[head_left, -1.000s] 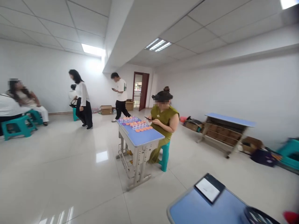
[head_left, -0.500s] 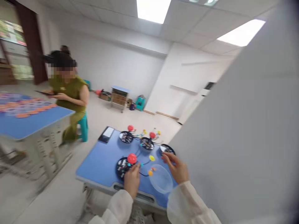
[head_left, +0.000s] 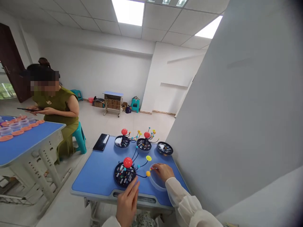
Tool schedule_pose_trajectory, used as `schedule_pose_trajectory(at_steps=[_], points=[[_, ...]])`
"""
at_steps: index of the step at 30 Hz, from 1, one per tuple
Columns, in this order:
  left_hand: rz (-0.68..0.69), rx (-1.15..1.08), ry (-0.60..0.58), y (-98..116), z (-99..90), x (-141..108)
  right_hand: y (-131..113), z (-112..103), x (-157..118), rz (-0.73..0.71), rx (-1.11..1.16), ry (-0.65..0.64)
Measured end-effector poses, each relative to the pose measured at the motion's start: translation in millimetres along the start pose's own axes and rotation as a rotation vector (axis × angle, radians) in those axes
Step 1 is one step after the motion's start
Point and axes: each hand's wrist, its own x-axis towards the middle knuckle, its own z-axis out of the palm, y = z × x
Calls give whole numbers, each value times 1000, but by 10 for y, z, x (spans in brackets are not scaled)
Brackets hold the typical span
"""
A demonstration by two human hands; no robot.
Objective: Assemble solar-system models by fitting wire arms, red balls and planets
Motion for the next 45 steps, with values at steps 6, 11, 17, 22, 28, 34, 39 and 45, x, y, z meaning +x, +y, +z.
schedule_pose_trajectory(at_steps=[6,11,17,22,28,34,39,45], points=[[-90,-99,79,-237,-453,-42,-12,97,49,41,-6,2],[-213,-129,248,-448,-791,355,49,42,-24,83,26,49],[-281,-325,-208,-773,-967,1242,-10,-213,1,183,686,155],[-215,-422,-559,-970,-662,1840,-315,-362,116,231,998,48],[-204,-499,-724,-997,-164,1935,-524,-269,287,189,1006,64],[-231,-601,-753,-984,136,1812,-464,-177,555,82,685,89],[-276,-664,-714,-948,311,1693,-359,-56,701,83,605,36],[-309,-696,-670,-955,373,1660,-251,110,776,96,536,-14]])
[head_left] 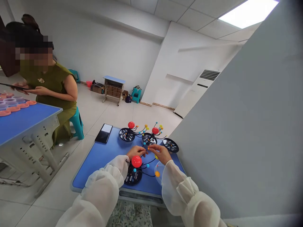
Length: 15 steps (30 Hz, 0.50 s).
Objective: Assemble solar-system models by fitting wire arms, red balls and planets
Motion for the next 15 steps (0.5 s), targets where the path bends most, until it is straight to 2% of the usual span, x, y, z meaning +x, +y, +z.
schedule_pose_trajectory(at_steps=[7,15], points=[[-2,-25,-15,4,-3,-5,0,66,27,-39,-71,-24],[17,-7,8,-19,-20,11,-170,5,13,-138,-212,-52]])
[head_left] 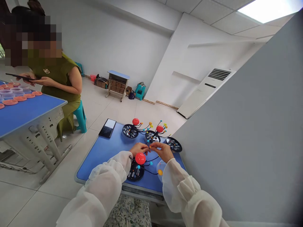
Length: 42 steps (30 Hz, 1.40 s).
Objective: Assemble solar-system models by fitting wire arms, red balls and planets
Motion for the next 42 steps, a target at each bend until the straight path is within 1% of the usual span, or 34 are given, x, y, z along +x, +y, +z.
schedule_pose_trajectory(at_steps=[7,11,15,20,23,24,26,28,29,30,31,33,36,39,42], points=[[33,4,30,-48,49,-1,-169,-117,7,-119,-150,-42],[37,17,45,-54,66,-13,-177,-127,9,-244,-261,-37],[54,30,53,-12,71,-59,-170,-118,1,-283,-300,-40],[63,29,53,69,70,-113,-237,-95,-5,-202,-349,-71],[55,16,40,88,57,-113,-276,-142,-15,-168,-332,-77],[49,10,37,85,52,-109,-272,-177,-26,-158,-310,-61],[33,-3,39,69,43,-102,-227,-270,-73,-109,-268,28],[13,-16,45,49,36,-100,-135,-362,-165,-20,-274,143],[2,-24,50,41,32,-102,-79,-393,-229,24,-297,175],[-7,-32,55,36,28,-105,-21,-408,-305,57,-328,174],[-17,-42,62,36,22,-110,33,-404,-387,67,-360,126],[-32,-62,83,52,0,-123,116,-342,-555,66,-379,59],[-39,-84,136,109,-82,-164,170,-171,-748,61,-395,9],[-25,-86,230,188,-230,-252,177,-28,-817,61,-403,-2],[-11,-78,368,253,-386,-420,190,27,-800,64,-403,5]])
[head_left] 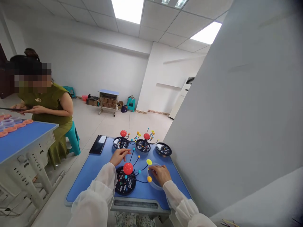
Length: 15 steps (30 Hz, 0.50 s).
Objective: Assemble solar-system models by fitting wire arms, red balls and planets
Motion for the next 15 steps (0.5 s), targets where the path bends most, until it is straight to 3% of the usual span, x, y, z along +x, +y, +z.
schedule_pose_trajectory(at_steps=[6,10,15], points=[[8,20,298,-42,-211,-551,11,46,90,3,47,26],[14,-31,591,-186,-117,-1022,11,85,120,14,130,63],[-4,-24,662,-258,81,-1379,101,41,74,61,295,158]])
